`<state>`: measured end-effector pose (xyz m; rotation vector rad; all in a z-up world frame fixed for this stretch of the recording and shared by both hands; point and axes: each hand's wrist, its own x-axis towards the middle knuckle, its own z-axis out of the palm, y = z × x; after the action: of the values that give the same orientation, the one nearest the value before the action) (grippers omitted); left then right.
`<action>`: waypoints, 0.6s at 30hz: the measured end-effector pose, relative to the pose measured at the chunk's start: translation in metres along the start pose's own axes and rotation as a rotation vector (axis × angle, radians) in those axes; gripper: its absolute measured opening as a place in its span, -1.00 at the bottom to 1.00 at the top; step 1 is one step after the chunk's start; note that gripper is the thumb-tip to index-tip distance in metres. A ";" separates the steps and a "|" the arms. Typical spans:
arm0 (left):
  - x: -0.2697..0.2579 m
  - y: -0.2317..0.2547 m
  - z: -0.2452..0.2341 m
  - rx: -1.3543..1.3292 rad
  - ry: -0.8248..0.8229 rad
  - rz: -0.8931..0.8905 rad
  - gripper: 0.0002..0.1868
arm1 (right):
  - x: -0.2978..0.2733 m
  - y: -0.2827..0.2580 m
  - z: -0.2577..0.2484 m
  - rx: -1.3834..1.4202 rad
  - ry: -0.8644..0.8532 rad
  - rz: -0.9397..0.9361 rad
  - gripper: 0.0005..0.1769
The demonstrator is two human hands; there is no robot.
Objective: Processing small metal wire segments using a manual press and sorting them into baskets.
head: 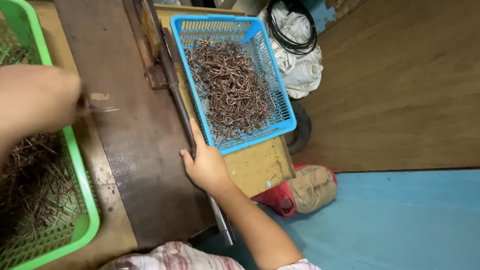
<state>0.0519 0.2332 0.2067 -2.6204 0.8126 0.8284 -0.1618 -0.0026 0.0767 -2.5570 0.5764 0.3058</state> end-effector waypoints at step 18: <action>-0.039 -0.005 0.099 -0.959 0.289 -0.152 0.37 | 0.001 0.003 0.001 -0.024 0.031 -0.026 -0.02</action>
<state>-0.0147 0.2946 0.1516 -3.6429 0.2682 0.9721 -0.1623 -0.0044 0.0744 -2.5942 0.5531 0.2664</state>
